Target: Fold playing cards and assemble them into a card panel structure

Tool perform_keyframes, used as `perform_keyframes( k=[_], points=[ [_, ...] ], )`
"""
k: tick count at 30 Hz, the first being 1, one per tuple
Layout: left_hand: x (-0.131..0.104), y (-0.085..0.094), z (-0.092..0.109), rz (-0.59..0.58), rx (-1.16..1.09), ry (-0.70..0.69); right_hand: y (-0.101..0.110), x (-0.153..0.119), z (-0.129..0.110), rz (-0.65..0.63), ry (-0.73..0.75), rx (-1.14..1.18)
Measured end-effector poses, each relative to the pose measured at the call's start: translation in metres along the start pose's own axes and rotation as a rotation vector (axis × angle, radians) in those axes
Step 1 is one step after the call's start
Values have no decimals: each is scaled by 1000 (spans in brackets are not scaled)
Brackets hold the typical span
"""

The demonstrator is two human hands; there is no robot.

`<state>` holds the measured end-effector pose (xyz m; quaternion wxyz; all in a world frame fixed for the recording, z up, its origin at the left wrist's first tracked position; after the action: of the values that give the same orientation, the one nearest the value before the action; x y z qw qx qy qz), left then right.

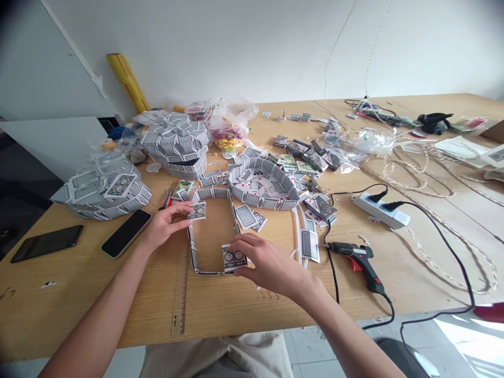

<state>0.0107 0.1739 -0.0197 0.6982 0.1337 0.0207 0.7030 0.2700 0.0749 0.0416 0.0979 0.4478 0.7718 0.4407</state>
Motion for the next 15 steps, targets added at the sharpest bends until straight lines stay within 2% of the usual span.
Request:
perform_keyframes(
  k=[5, 15],
  points=[
    [-2, 4, 5, 82, 11, -12, 1, 2, -1, 2, -2, -5],
    [-2, 6, -7, 181, 3, -40, 6, 0, 4, 35, -93, 73]
  ],
)
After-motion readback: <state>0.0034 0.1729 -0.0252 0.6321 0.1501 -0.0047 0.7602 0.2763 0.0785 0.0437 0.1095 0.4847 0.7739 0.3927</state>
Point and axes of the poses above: each hand's wrist, its own x-axis towards the middle knuckle, its own y-axis out of the back of the hand, z = x × y, the point moved 10 cm from there along x, towards the middle knuckle, and after that the axes turned 11 degrees about z, right-handed, at the moved point
